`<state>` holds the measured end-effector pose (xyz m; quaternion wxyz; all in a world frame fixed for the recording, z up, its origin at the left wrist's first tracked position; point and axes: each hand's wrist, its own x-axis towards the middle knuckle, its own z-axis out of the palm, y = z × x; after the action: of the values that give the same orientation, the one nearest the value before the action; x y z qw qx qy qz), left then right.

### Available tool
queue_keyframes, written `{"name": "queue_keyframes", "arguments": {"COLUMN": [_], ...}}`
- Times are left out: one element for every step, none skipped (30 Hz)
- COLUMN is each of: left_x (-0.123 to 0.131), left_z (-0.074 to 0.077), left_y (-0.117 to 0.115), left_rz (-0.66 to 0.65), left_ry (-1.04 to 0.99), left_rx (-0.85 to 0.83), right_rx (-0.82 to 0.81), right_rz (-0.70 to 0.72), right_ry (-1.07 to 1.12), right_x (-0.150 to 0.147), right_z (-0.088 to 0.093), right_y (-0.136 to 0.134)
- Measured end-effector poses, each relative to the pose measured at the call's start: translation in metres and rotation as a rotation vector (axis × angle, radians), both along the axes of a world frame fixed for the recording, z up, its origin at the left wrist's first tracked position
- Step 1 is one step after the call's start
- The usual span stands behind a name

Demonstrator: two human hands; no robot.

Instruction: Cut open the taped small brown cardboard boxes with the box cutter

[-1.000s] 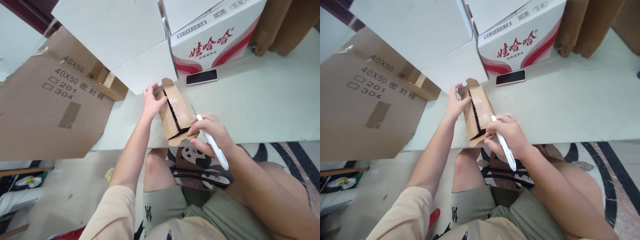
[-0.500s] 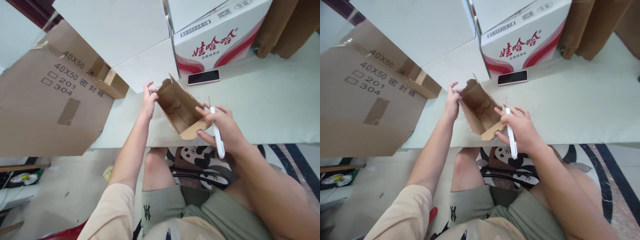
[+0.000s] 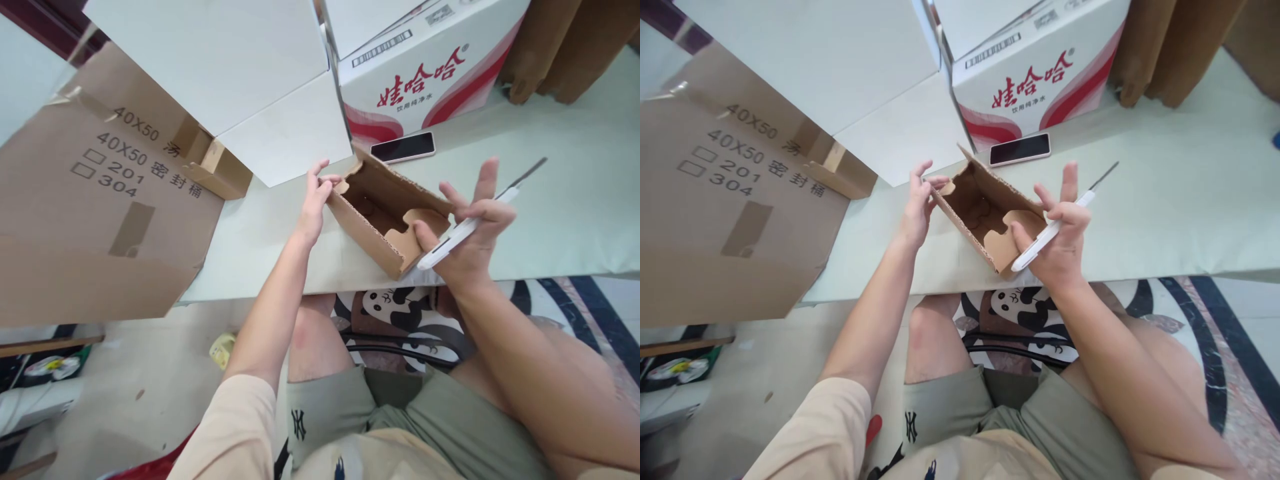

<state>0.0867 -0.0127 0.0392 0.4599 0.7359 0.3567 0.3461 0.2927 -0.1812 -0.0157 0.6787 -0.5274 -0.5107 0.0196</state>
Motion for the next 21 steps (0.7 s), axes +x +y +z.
{"name": "queue_keyframes", "arguments": {"left_x": [0.003,0.006,0.010,0.014,0.018,0.022,0.026,0.031,0.035,0.038,0.041,0.042,0.042,0.039,0.035,0.028,0.020,0.010,-0.001,-0.012,-0.023], "left_z": [-0.003,-0.006,-0.008,-0.011,-0.012,-0.013,-0.014,-0.014,-0.014,-0.014,-0.013,-0.012,-0.012,-0.011,-0.011,-0.011,-0.012,-0.014,-0.017,-0.021,-0.026], "left_y": [0.000,0.000,0.000,-0.001,-0.002,-0.003,-0.005,-0.006,-0.007,-0.008,-0.008,-0.007,-0.007,-0.006,-0.005,-0.005,-0.006,-0.008,-0.012,-0.017,-0.023], "left_rz": [-0.023,-0.044,-0.063,-0.077,-0.086,-0.091,-0.096,-0.106,-0.120,-0.136,-0.149,-0.159,-0.162,-0.158,-0.153,-0.147,-0.140,-0.130,-0.104,-0.059,-0.009], "left_ry": [0.008,0.024,0.052,0.090,0.135,0.183,0.233,0.288,0.347,0.408,0.465,0.514,0.550,0.568,0.572,0.563,0.542,0.514,0.479,0.437,0.392], "left_rx": [0.058,0.126,0.198,0.271,0.338,0.392,0.432,0.459,0.475,0.482,0.483,0.482,0.479,0.477,0.477,0.477,0.475,0.469,0.447,0.417,0.376], "right_rx": [0.014,0.014,0.004,-0.013,-0.028,-0.031,-0.027,-0.025,-0.024,-0.023,-0.013,-0.010,-0.013,-0.022,-0.038,-0.065,-0.106,-0.158,-0.221,-0.300,-0.391], "right_rz": [0.016,0.044,0.081,0.122,0.161,0.192,0.213,0.226,0.230,0.233,0.225,0.205,0.167,0.116,0.065,0.024,0.003,0.005,0.019,0.040,0.064], "right_ry": [0.021,0.034,0.039,0.038,0.030,0.018,0.005,-0.005,-0.006,0.004,0.026,0.053,0.082,0.112,0.141,0.175,0.214,0.264,0.318,0.370,0.414], "right_x": [0.000,0.000,-0.001,-0.001,-0.001,-0.002,-0.002,-0.002,-0.002,-0.002,-0.002,-0.002,-0.002,-0.001,0.001,0.003,0.006,0.008,0.011,0.013,0.015], "right_z": [0.000,0.000,0.001,0.001,0.002,0.002,0.001,0.001,0.001,0.002,0.002,0.003,0.004,0.004,0.005,0.005,0.004,0.003,0.001,-0.001,-0.002], "right_y": [-0.001,-0.002,-0.003,-0.004,-0.005,-0.006,-0.006,-0.007,-0.007,-0.007,-0.007,-0.007,-0.007,-0.007,-0.007,-0.007,-0.006,-0.004,-0.003,-0.001,0.000]}}
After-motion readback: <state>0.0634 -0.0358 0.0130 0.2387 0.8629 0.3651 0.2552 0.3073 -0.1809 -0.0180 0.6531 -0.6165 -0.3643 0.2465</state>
